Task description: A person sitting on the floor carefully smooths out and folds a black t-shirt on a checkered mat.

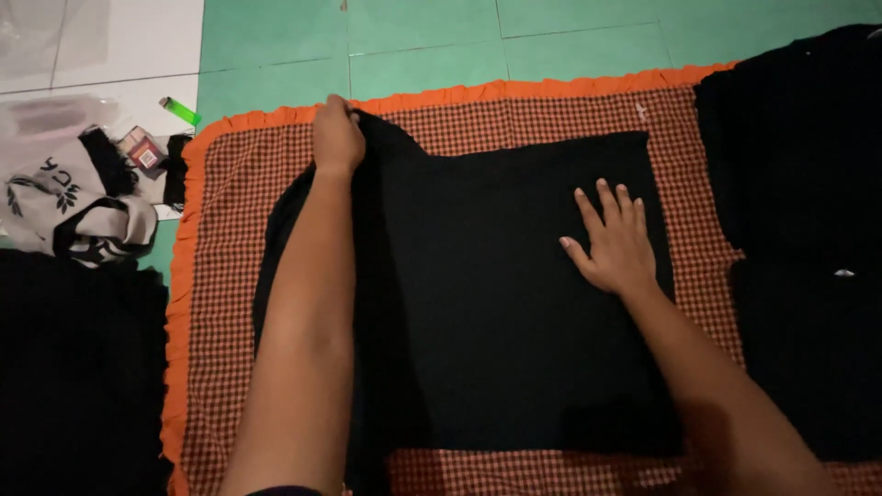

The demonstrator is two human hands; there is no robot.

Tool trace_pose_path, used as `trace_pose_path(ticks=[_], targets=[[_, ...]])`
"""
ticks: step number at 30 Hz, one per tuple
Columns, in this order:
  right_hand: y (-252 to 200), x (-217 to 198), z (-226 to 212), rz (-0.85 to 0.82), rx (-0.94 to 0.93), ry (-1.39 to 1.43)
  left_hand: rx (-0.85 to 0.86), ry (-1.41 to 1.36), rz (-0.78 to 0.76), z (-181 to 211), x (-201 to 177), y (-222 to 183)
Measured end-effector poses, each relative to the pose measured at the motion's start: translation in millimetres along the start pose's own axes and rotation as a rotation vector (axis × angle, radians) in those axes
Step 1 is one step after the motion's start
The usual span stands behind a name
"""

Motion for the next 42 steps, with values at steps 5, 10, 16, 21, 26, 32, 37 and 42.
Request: trace_pose_path(ticks=[5, 10, 16, 21, 26, 32, 37, 42], targets=[[-1, 5, 3, -0.056, 0.018, -0.011, 0.068, -0.097, 0.068, -5, -9, 13], [2, 6, 0, -0.09, 0.023, -0.042, 0.114, -0.159, -0.063, 15, -47, -13], [2, 8, 4, -0.121, 0.051, 0.027, -0.489, 0.532, 0.024, -67, -81, -72], [-1, 6, 4, -0.017, 0.013, -0.024, -0.274, 0.782, 0.141, -112, -56, -101], [0, 6, 3, -0.015, 0.027, -0.038, -0.123, 0.897, 0.183, -127, -57, -106], [0, 2, 1, 0.0, 0.023, -0.042, -0.046, 0.99, 0.263, -86, -63, -100], [17, 9, 31, 0.016, 0.023, -0.072, 0.208, 0.811, 0.194, 65, -52, -94], [85, -9, 105, 0.307, -0.036, -0.088, 0.374, 0.57, -0.432, 102, 19, -69]])
Point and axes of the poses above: each hand's wrist, its own y-axis towards the middle knuckle, its own x-axis out of the palm, z = x × y, the point moved 9 cm from there along y, towards the middle knuckle, and after that the axes turned 7 degrees about -z, right-handed, at the moved point
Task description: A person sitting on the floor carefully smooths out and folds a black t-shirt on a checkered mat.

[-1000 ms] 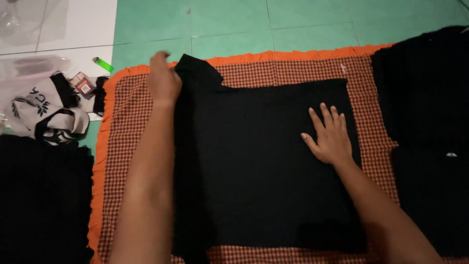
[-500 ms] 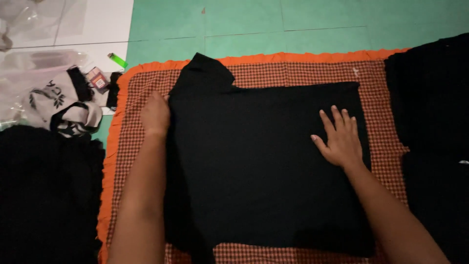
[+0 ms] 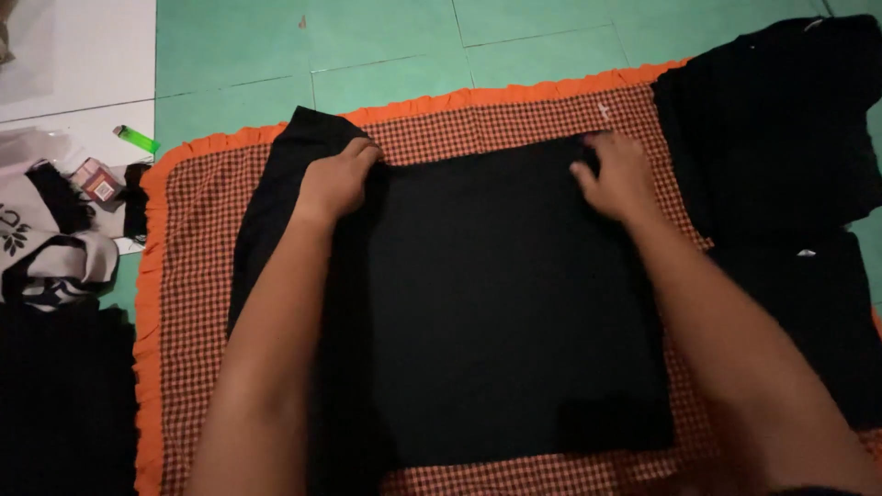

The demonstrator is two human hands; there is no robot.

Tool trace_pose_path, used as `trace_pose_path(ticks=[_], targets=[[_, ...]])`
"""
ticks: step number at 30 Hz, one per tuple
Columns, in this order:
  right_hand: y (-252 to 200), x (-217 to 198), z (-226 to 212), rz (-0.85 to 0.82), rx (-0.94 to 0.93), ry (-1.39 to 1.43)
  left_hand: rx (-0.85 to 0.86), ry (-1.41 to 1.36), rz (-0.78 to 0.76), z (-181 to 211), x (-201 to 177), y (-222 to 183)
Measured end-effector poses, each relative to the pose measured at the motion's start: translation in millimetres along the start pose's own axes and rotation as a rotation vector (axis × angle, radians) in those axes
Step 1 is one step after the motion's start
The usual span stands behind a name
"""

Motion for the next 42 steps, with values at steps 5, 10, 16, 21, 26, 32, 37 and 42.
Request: trace_pose_path(ticks=[5, 10, 16, 21, 26, 32, 37, 42], targets=[[31, 50, 67, -0.342, 0.425, 0.224, -0.076, 0.041, -0.17, -29, 31, 30], [36, 26, 63, -0.336, 0.526, 0.345, -0.105, 0.034, -0.281, -29, 23, 29], [36, 11, 59, -0.295, 0.516, 0.472, -0.275, -0.251, -0.124, -59, 47, 34], [35, 10, 64, -0.057, 0.401, 0.352, -0.379, -0.105, 0.15, -50, 41, 24], [30, -38, -23, 0.0, 0.333, 0.147, -0.316, 0.005, 0.53, 34, -9, -27], [-26, -21, -113, -0.278, -0.047, 0.086, -0.216, -0.246, 0.214, 108, 36, -71], [-84, 10, 8, 0.146, 0.054, -0.748, -0.225, -0.242, 0.052, 105, 59, -80], [-127, -40, 55, -0.369, 0.431, -0.033, -0.136, -0.187, 0.324, 167, 20, -110]])
Point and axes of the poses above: each hand's wrist, its own y-axis towards the middle knuckle, its own x-axis out of the palm, z = x × y, the point moved 9 cm from there along y, towards the middle knuckle, and after that the axes turned 7 degrees about -z, right-handed, at the moved point
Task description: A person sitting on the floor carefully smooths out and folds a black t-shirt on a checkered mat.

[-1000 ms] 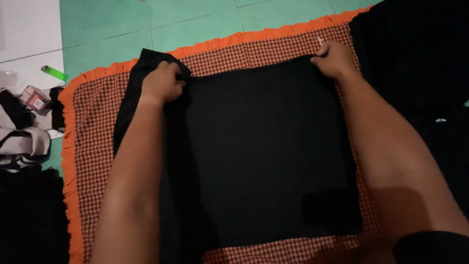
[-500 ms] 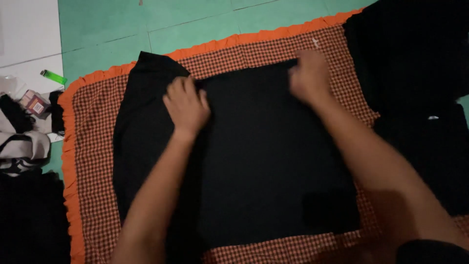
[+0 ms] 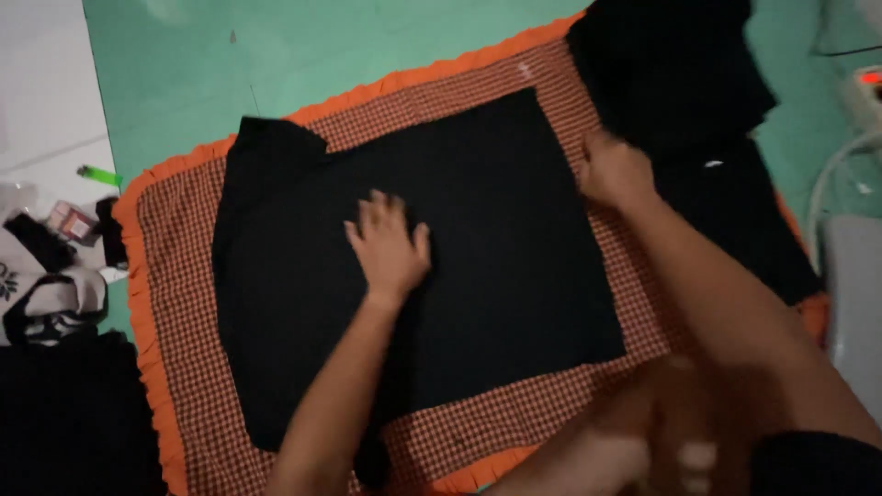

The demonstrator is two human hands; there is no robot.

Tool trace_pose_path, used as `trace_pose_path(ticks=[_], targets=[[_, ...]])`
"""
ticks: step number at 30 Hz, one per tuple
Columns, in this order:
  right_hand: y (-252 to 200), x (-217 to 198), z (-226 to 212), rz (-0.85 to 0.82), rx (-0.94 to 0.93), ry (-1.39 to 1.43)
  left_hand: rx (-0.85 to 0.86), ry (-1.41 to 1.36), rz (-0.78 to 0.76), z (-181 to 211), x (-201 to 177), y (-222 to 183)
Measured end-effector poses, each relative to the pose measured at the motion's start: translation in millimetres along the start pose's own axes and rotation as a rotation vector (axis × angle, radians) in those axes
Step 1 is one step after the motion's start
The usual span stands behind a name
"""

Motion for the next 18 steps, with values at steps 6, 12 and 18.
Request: trace_pose_path(ticks=[6, 12, 18], targets=[[-56, 46, 9, -0.529, 0.092, -0.016, 0.532, -0.034, -0.156, 162, 31, -120], [-146, 57, 3, -0.529, 0.186, 0.272, 0.488, -0.007, -0.353, 220, 76, -198], [-186, 55, -8, -0.512, 0.17, 0.459, 0.425, 0.045, 0.04, 230, 57, -212]])
Point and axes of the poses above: each hand's wrist, its own y-axis towards the middle knuckle, its own x-axis out of the palm, z = x × y, the point moved 9 cm from there along y, towards the middle knuckle, and after that the axes turned 7 degrees about -z, right-handed, at the moved point
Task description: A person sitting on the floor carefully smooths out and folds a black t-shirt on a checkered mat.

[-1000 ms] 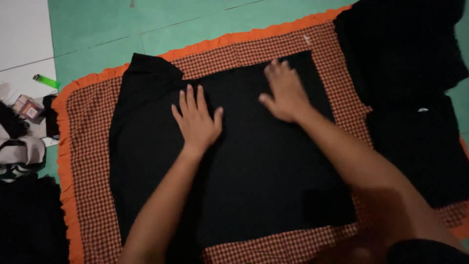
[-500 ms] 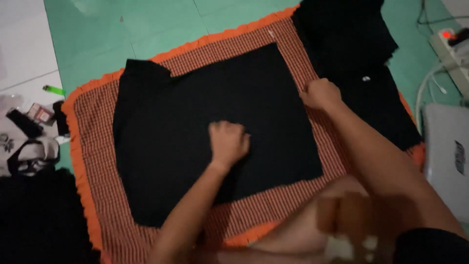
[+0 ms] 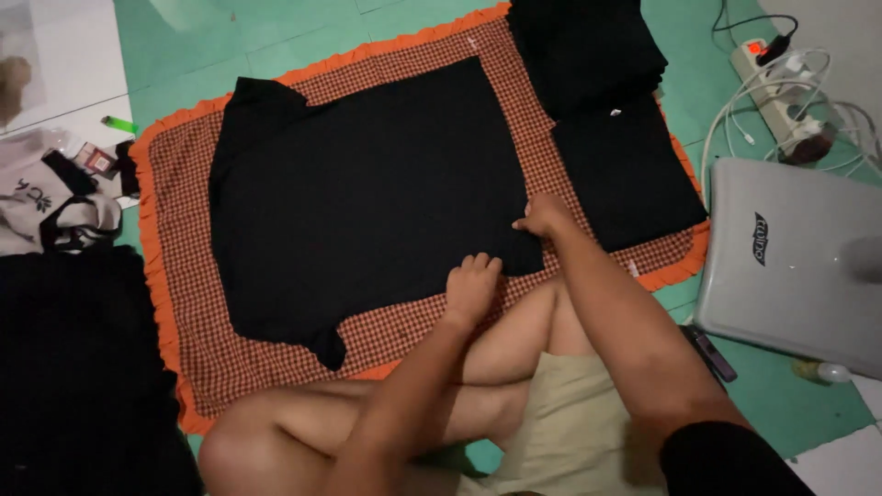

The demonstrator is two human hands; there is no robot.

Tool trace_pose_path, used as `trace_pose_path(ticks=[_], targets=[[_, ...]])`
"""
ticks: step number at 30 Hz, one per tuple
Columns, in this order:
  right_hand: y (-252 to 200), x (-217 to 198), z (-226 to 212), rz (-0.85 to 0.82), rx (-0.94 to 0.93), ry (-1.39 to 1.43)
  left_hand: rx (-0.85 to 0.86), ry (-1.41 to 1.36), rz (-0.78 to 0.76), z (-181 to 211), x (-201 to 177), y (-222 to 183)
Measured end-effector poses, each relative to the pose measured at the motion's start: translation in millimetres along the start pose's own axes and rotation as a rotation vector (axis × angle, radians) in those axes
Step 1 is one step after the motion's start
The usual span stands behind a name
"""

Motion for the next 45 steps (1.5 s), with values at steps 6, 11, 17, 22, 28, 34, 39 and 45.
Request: trace_pose_path(ticks=[6, 11, 17, 22, 28, 34, 39, 45], targets=[[53, 8, 51, 0.085, 0.037, 0.155, 0.025, 0.036, 0.011, 9, -22, -5], [34, 11, 36, 0.016, 0.071, 0.04, 0.006, -0.041, -0.121, 2, -18, -8], [-27, 16, 8, -0.15, 0.114, 0.061, -0.097, -0.224, -0.399, -26, -14, -8], [14, 64, 53, -0.378, 0.205, 0.059, -0.222, -0.136, -0.831, -133, -61, -44], [-19, 82, 26, -0.749, 0.142, -0.207, -0.379, 0.21, -0.875, -260, -109, -136], [14, 62, 45, -0.465, -0.006, -0.263, -0.448, 0.134, -0.925, -249, -111, -143], [-11, 55, 39, -0.538, -0.027, -0.195, -0.281, 0.4, -0.861, -266, -4, -154], [-14, 55, 37, -0.66, 0.224, -0.217, -0.31, 0.526, -0.976, -269, -9, -169]])
Point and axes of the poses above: each hand's wrist, its own y-axis towards the middle knuckle, its own x-axis out of the palm, z = x × y, the point moved 9 cm from there along y, towards the middle knuckle, and after that the axes turned 7 degrees about -z, right-handed, at the moved point
